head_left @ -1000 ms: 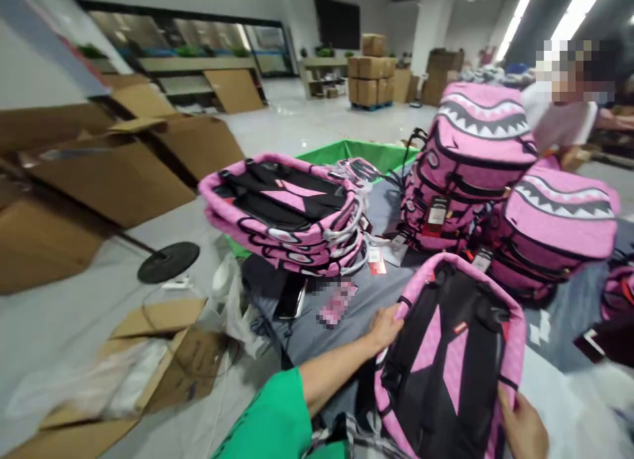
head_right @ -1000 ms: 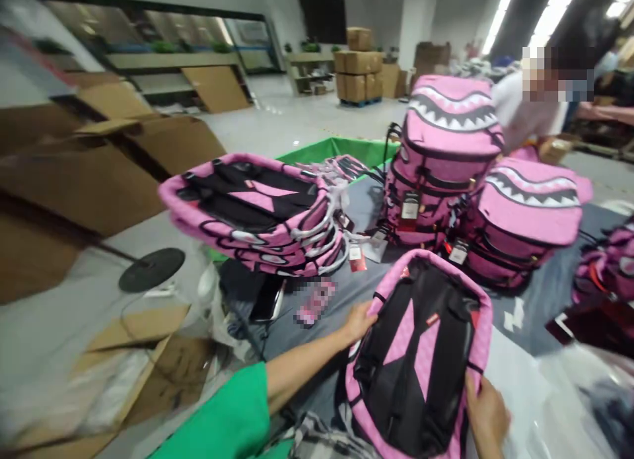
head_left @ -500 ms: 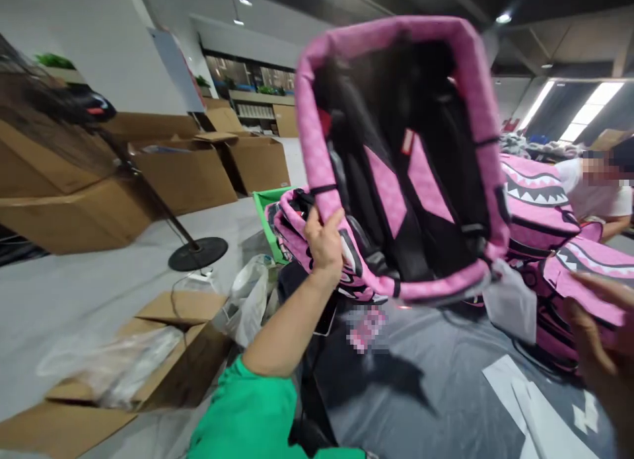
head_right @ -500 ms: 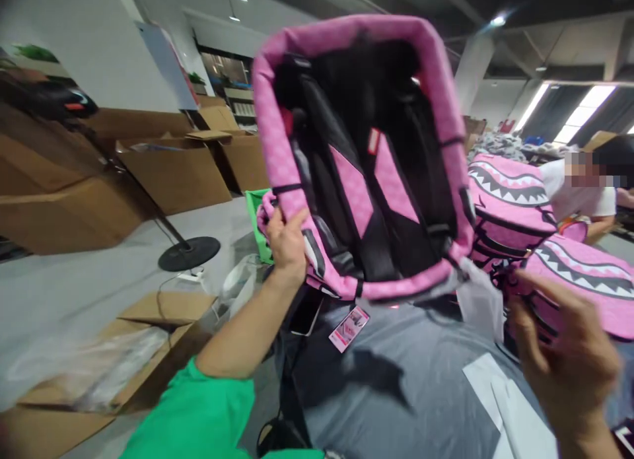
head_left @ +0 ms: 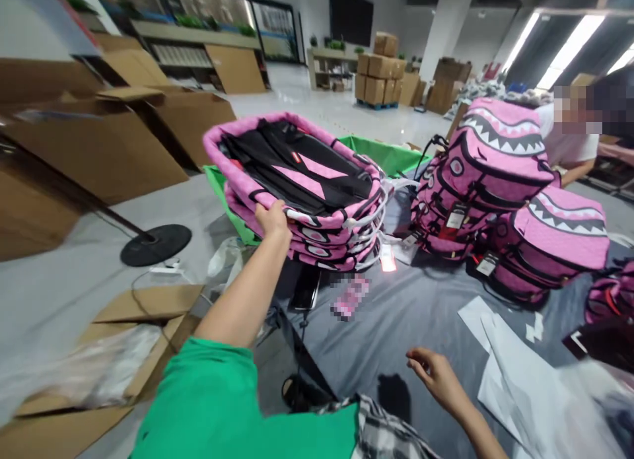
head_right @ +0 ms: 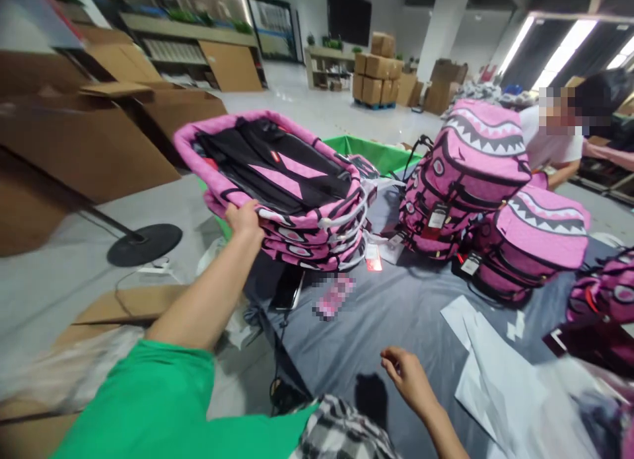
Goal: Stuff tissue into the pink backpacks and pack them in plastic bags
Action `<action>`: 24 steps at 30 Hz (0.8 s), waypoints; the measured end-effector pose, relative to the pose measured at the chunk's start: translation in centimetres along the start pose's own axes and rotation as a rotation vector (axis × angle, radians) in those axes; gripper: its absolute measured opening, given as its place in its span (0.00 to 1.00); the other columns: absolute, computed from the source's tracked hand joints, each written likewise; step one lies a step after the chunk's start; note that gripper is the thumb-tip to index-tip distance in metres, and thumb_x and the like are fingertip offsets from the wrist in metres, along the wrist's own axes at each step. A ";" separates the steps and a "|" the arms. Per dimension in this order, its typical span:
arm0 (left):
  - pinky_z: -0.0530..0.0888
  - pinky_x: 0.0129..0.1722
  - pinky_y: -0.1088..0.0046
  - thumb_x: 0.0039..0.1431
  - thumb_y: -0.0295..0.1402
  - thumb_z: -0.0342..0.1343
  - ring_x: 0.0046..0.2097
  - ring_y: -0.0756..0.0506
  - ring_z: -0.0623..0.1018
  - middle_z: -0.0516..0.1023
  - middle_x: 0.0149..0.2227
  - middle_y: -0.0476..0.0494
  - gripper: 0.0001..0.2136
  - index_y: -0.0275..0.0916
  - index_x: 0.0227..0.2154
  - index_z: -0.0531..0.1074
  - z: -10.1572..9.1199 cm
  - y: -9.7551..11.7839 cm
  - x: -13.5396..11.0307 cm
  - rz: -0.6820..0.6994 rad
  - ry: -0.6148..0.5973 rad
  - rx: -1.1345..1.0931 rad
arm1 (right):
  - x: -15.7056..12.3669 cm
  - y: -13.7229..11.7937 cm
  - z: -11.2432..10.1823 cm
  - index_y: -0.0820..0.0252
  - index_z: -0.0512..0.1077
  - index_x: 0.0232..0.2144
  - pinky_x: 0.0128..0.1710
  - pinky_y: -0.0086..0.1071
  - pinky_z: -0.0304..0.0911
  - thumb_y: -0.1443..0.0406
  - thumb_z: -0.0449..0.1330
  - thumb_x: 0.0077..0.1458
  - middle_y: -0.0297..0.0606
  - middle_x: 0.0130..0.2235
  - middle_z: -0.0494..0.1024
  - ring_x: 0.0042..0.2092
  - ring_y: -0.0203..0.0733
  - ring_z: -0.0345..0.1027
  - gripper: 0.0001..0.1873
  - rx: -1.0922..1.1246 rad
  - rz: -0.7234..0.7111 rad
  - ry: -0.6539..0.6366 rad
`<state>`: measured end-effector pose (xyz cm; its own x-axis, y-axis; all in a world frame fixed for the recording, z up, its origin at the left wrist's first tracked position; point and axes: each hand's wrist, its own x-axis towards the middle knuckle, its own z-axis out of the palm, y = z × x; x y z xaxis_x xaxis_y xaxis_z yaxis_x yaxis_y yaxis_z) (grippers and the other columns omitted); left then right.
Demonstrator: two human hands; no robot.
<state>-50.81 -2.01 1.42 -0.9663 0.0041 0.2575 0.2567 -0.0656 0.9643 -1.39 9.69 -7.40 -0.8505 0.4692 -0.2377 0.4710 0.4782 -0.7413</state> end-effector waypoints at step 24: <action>0.63 0.62 0.53 0.67 0.25 0.43 0.62 0.39 0.68 0.76 0.56 0.34 0.22 0.36 0.63 0.65 4.9 -14.8 -25.3 0.508 -1.105 0.871 | 0.4 6.3 -0.4 0.57 0.75 0.36 0.44 0.41 0.69 0.48 0.53 0.56 0.46 0.37 0.83 0.40 0.53 0.77 0.21 0.144 0.253 -0.028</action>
<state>-30.08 3.70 -19.06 -0.3711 0.9232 0.1005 0.8679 0.3063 0.3912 1.26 13.16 -11.92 -0.7171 0.5384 -0.4425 0.6329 0.2371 -0.7371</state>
